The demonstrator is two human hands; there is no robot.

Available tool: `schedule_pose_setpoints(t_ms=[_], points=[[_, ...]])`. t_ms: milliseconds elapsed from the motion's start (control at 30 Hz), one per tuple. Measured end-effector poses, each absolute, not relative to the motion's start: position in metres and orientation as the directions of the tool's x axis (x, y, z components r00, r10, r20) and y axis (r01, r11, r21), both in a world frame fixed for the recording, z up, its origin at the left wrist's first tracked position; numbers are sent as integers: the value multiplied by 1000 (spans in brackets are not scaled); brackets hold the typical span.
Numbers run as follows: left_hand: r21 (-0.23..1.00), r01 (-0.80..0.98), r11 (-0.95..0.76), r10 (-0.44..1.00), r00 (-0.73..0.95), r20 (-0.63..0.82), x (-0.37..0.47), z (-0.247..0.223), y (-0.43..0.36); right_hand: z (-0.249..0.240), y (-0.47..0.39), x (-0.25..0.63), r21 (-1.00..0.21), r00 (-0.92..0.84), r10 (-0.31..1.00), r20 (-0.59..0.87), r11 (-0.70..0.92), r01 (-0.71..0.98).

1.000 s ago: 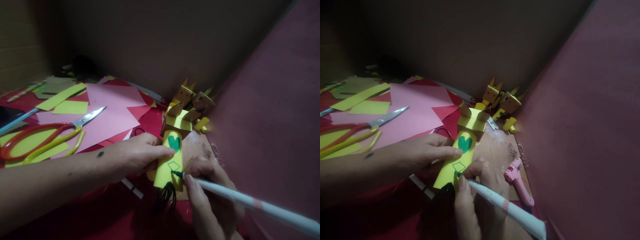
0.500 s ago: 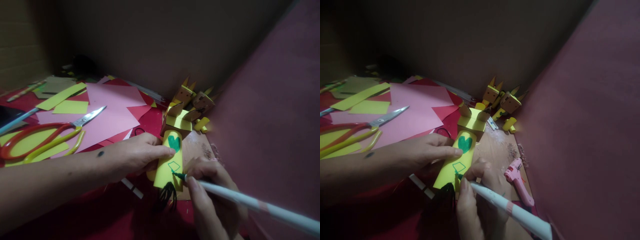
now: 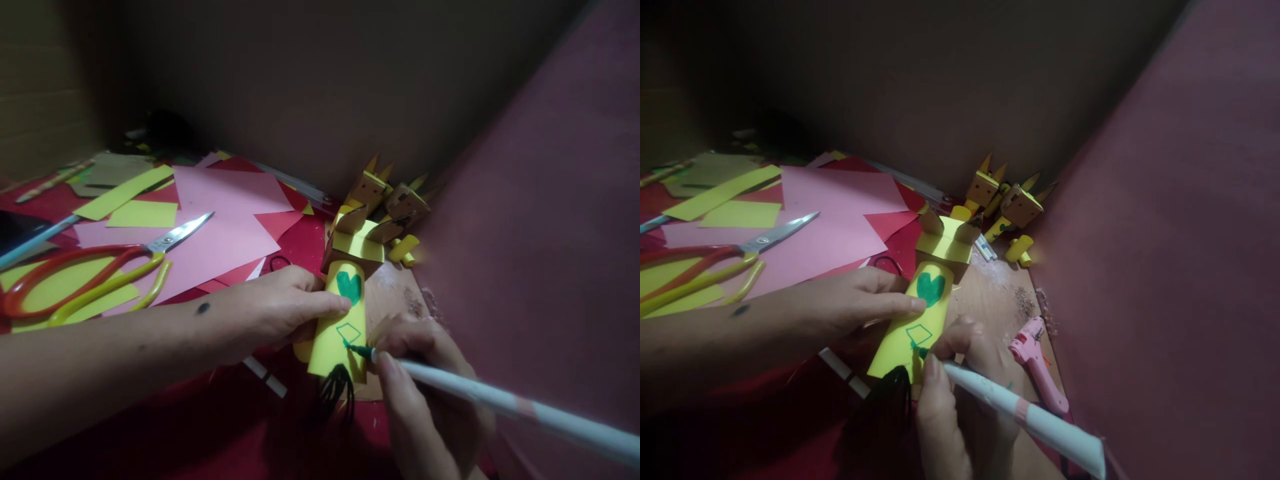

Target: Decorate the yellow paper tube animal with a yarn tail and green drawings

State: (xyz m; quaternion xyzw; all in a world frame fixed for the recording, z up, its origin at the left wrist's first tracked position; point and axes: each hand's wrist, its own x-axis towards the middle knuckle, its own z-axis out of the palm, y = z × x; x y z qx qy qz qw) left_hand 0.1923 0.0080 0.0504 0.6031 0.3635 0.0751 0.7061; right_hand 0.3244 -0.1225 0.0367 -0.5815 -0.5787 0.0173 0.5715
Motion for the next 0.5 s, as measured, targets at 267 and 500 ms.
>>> schedule_pose_setpoints(t_ms=[267,500], points=[[912,334,236,572,711,-409,191,52,6,37,-120,328,-640,264,690,674,368,674],[916,330,229,579,710,-400,192,53,6,35,-116,334,-614,202,690,695,424,666]])
